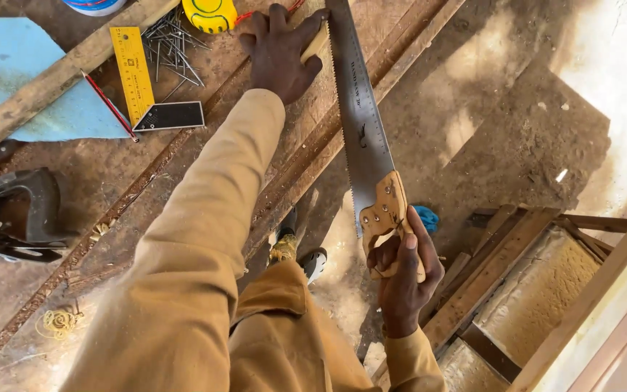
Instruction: The person measures a thin wooden strip using a square ruler and marks it with a pencil before cutting it with a hand saw.
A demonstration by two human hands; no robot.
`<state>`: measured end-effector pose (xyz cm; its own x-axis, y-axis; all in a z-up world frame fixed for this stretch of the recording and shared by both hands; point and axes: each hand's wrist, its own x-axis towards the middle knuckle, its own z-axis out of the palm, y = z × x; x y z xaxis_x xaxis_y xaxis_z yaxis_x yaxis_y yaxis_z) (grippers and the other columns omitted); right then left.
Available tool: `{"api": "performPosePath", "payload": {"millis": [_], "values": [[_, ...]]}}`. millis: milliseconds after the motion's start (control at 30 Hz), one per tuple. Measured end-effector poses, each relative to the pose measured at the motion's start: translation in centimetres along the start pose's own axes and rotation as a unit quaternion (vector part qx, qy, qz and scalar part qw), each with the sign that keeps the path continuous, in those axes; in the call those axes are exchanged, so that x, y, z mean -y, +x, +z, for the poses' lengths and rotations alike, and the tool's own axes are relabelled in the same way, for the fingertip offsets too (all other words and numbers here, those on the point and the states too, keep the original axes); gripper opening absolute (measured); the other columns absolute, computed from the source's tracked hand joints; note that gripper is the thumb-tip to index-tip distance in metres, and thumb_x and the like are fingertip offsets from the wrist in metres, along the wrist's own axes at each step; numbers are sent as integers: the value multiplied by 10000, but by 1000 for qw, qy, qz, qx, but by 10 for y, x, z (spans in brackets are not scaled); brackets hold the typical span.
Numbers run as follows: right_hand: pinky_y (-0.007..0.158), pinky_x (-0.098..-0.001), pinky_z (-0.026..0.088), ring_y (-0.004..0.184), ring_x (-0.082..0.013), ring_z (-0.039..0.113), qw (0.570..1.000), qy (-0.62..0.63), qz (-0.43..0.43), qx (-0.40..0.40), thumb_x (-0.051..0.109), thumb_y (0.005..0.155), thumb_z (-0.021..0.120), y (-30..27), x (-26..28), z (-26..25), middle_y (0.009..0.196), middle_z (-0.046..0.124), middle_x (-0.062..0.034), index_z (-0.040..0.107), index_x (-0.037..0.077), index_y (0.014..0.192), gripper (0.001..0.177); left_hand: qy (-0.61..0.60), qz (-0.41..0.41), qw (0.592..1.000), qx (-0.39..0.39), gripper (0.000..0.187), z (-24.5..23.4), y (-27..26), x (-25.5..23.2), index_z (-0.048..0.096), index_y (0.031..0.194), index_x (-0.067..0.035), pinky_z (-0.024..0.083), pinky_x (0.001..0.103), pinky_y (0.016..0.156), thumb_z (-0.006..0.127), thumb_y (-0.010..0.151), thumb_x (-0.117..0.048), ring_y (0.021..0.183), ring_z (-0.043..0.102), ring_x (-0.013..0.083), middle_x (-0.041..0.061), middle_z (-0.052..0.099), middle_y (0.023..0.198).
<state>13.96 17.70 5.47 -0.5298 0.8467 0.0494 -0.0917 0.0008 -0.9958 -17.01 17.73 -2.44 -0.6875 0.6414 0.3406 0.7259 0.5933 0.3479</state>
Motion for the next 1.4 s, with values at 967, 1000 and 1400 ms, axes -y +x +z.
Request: {"api": "performPosePath", "payload": {"millis": [967,1000,1400], "values": [[356,-226,312,398,-76,324,999,-15,-23,18,180,921,453,36,11,23,464,354,-1,553,-22,1135,311,-9,2,1000,3,534,2,0,1,537,1206,-261,350,471,636,658,686,-254,858,348,347,154,384,968],[356,-226,312,398,-76,324,999,-13,-24,19,180,921,453,39,10,26,464,354,-1,553,-22,1135,311,-7,2,1000,1,534,2,0,1,537,1206,-261,350,471,636,658,686,-254,858,348,347,154,384,968],[356,-209,286,393,-53,316,1000,-20,-2,2,173,914,458,57,8,38,465,359,12,558,-6,1156,317,-43,-3,999,7,509,1,2,1,581,1170,-230,330,475,642,635,665,-267,863,331,359,145,377,952]]}}
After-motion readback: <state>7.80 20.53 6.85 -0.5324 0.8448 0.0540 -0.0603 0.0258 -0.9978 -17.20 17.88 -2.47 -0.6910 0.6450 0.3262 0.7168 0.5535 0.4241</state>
